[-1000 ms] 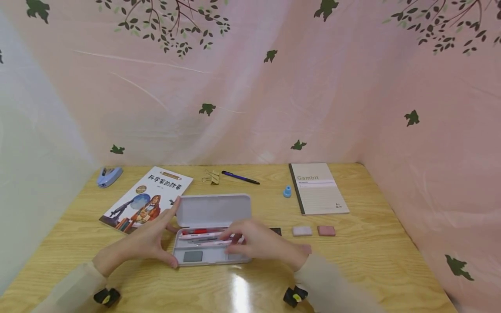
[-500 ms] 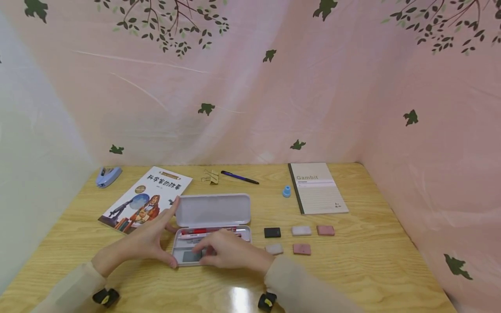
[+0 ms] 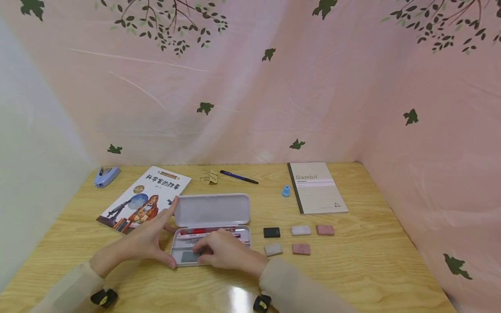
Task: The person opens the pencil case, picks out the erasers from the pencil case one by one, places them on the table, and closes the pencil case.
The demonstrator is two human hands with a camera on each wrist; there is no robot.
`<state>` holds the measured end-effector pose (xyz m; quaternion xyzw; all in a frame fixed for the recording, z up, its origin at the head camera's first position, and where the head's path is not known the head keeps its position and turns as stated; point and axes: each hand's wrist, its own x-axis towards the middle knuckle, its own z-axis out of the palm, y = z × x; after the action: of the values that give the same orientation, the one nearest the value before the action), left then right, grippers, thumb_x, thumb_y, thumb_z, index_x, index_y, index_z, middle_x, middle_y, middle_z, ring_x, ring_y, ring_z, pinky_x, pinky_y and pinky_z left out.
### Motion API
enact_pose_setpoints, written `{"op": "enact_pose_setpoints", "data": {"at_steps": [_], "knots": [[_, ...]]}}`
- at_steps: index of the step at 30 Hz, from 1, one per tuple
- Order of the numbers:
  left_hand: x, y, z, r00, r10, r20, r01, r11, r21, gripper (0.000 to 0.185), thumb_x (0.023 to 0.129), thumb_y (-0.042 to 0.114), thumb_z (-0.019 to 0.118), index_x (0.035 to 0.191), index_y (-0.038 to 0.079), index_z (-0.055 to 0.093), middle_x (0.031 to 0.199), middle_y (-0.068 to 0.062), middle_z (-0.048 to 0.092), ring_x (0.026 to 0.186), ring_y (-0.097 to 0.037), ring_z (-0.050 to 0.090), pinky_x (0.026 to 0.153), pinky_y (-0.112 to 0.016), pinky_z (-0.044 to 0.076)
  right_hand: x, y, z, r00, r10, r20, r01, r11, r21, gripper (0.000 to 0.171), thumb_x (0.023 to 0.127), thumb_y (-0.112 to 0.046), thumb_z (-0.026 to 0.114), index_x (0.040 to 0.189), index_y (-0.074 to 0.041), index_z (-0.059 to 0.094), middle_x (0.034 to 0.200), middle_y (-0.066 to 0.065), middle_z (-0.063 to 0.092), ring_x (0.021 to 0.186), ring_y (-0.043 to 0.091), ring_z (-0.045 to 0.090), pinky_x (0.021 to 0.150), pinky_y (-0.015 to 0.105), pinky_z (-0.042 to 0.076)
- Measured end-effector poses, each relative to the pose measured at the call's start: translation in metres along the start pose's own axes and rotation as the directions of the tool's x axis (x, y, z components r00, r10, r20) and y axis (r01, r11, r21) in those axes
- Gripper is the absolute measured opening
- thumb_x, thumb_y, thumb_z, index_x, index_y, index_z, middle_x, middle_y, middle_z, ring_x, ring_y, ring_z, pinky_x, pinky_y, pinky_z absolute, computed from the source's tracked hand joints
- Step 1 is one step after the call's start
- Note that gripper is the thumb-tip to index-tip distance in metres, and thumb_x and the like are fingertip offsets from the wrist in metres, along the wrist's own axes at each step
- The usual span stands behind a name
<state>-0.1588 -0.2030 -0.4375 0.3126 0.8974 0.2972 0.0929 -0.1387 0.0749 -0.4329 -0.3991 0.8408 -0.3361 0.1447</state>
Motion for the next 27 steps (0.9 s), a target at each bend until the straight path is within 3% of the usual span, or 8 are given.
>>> {"op": "enact_pose_setpoints", "data": {"at_steps": [9, 15, 27], "knots": [[-0.0016, 0.0001, -0.0002, 1.0, -0.028, 0.012, 0.028, 1.0, 0.01, 0.152, 0.059, 0.065, 0.089, 0.162, 0.027, -0.016, 0.165, -0.022, 0.019, 0.108, -0.011, 0.066, 0.087, -0.041, 0.053, 0.0022, -0.0036, 0.0036, 1.0, -0.021, -0.005, 0.021, 0.999, 0.04, 0.024, 0.091, -0.008, 0.076, 0.115, -0.012, 0.077, 0.11, -0.009, 0.071, 0.098, -0.004, 0.061, 0.085, 0.016, 0.049], [-0.0013, -0.0002, 0.0, 0.999, -0.031, 0.012, 0.031, 0.999, 0.007, 0.152, 0.059, 0.064, 0.089, 0.161, 0.029, -0.017, 0.165, -0.021, 0.018, 0.108, -0.011, 0.066, 0.087, -0.041, 0.053, 0.0046, -0.0018, 0.009, 0.998, -0.044, -0.04, 0.046, 0.997, 0.056, 0.022, 0.09, -0.006, 0.078, 0.111, -0.011, 0.078, 0.106, -0.008, 0.072, 0.092, -0.004, 0.061, 0.08, 0.014, 0.049], [-0.0002, 0.0007, 0.0001, 1.0, -0.028, 0.006, 0.028, 0.999, 0.017, 0.152, 0.059, 0.064, 0.09, 0.162, 0.027, -0.016, 0.163, -0.023, 0.024, 0.109, -0.012, 0.066, 0.089, -0.045, 0.053, 0.0056, -0.0024, 0.0066, 0.998, 0.061, -0.025, -0.057, 0.989, 0.139, 0.017, 0.091, -0.01, 0.077, 0.107, -0.013, 0.08, 0.101, -0.01, 0.075, 0.077, -0.006, 0.06, 0.071, 0.016, 0.05]]}}
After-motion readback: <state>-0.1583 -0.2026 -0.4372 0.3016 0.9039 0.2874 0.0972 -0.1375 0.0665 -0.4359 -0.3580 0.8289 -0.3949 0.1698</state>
